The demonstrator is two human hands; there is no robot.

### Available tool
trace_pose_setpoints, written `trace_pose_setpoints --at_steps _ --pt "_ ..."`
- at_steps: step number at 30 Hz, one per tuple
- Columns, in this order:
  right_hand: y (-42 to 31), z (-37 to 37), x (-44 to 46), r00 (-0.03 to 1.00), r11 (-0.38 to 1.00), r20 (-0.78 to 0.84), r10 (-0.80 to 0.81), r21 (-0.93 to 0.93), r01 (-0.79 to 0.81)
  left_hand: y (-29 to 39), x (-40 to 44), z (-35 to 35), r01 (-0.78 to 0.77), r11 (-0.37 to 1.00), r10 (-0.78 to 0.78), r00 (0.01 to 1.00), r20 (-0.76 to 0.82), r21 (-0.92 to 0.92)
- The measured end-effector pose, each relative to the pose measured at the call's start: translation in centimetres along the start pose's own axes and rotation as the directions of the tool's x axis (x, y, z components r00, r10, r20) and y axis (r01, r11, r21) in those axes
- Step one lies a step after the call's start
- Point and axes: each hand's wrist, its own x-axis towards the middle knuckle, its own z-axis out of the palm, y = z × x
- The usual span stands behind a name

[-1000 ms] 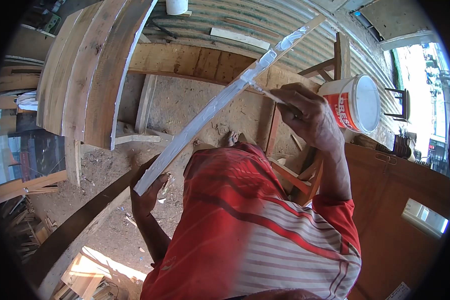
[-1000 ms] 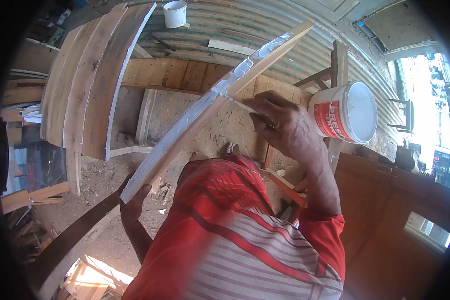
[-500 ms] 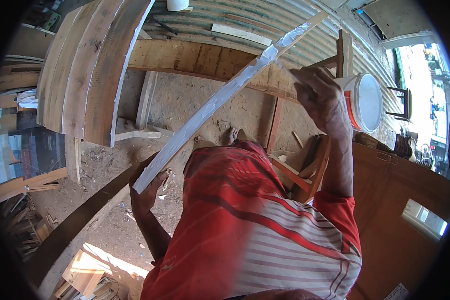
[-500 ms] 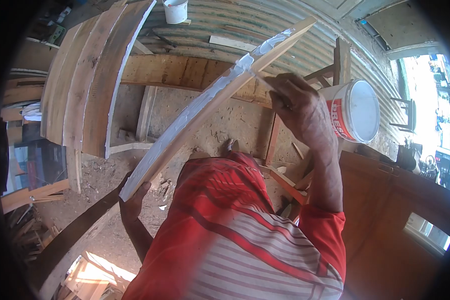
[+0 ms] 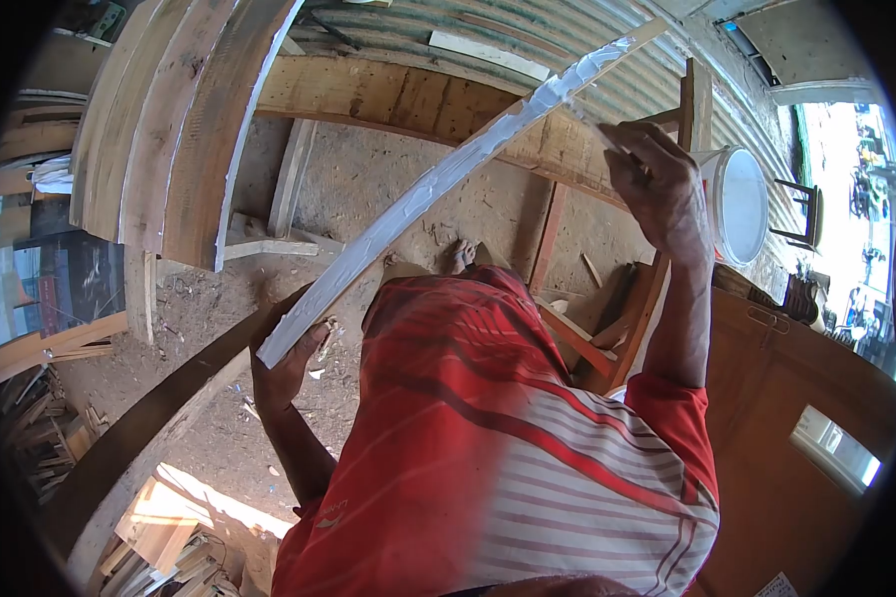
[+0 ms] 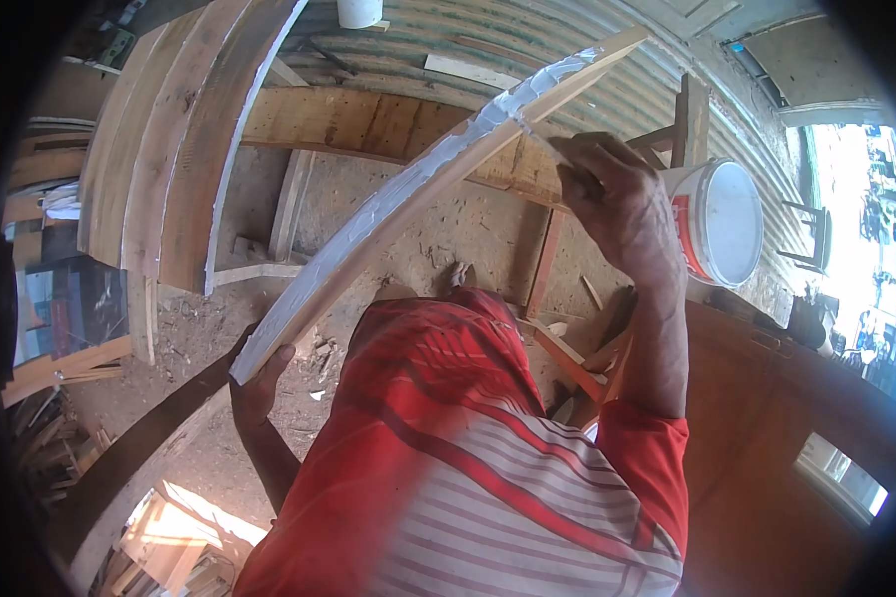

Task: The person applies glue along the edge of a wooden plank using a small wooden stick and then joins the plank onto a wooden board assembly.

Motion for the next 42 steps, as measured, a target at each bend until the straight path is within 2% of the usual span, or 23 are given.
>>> trace_pose_setpoints --at_steps 4,5,8,11,14,15,18,21,24,28,31,34,37,40,41,42 --pt "0.8 -0.2 0.7 0.991 0.990 -0.078 0.110 -0.075 -0.116 0.2 0.1 0.0 0.015 1.000 -0.015 1.000 -0.006 0.015" --pt "1.9 0.1 0.8 0.998 0.992 -0.066 0.022 -0.119 -0.030 0.2 0.1 -0.1 0.017 0.999 -0.017 1.000 -0.002 0.030" --pt "0.8 0.0 0.5 0.999 1.000 0.039 0.024 0.015 -0.025 0.1 0.0 0.0 0.016 1.000 -0.017 1.000 -0.009 -0.010" --pt "0.7 0.2 0.5 0.992 0.991 -0.042 0.121 0.064 -0.119 0.5 0.2 0.1 -0.003 1.000 0.003 1.000 -0.001 0.013" --pt "1.5 0.3 0.9 1.000 0.997 0.008 0.012 -0.080 -0.011 1.1 0.2 0.2 0.006 1.000 -0.006 1.000 -0.002 0.013" --pt "1.0 0.4 0.8 0.999 1.000 0.038 0.021 0.000 -0.021 1.2 0.2 0.2 0.014 1.000 -0.014 1.000 -0.008 0.009" --pt "1.0 0.0 0.7 0.997 1.000 0.079 -0.010 0.022 0.009 0.6 0.2 0.1 -0.003 1.000 0.003 1.000 -0.007 0.029" --pt "1.1 0.4 0.9 1.000 0.998 0.018 0.006 -0.060 -0.005 0.3 0.2 0.0 0.024 1.000 -0.024 1.000 -0.004 0.018" --pt "-0.2 0.1 0.5 0.994 1.000 0.112 0.001 0.021 -0.004 0.2 0.1 0.0 0.030 0.999 -0.030 0.999 -0.011 0.010" --pt "1.7 0.6 0.1 0.993 0.995 -0.066 0.100 -0.015 -0.101 0.2 0.0 0.2 0.010 1.000 -0.010 1.000 -0.015 0.006" --pt "0.4 1.0 -0.9 0.998 0.998 0.034 0.048 0.033 -0.049 -0.2 0.0 0.0 -0.001 1.000 0.001 1.000 -0.012 -0.007" --pt "-1.1 0.8 -1.3 0.992 0.988 0.060 0.114 0.102 -0.120 -0.1 0.0 0.0 0.000 1.000 0.000 1.000 -0.005 -0.012" --pt "0.9 1.2 -0.8 0.992 0.993 -0.064 0.113 -0.021 -0.115 -0.2 0.0 -0.2 -0.013 1.000 0.013 1.000 0.017 0.015" --pt "-0.1 1.0 -1.2 0.990 0.988 0.089 0.113 0.096 -0.122 0.5 0.3 -0.2 -0.024 1.000 0.024 1.000 0.014 0.014" --pt "0.0 0.9 -1.1 0.995 0.994 0.073 0.070 0.084 -0.076 0.8 0.3 0.1 -0.008 1.000 0.008 1.000 -0.005 -0.005" --pt "0.0 0.8 -0.8 0.993 0.993 0.029 0.110 0.045 -0.112 0.9 0.3 0.2 0.008 1.000 -0.009 1.000 -0.020 -0.023"
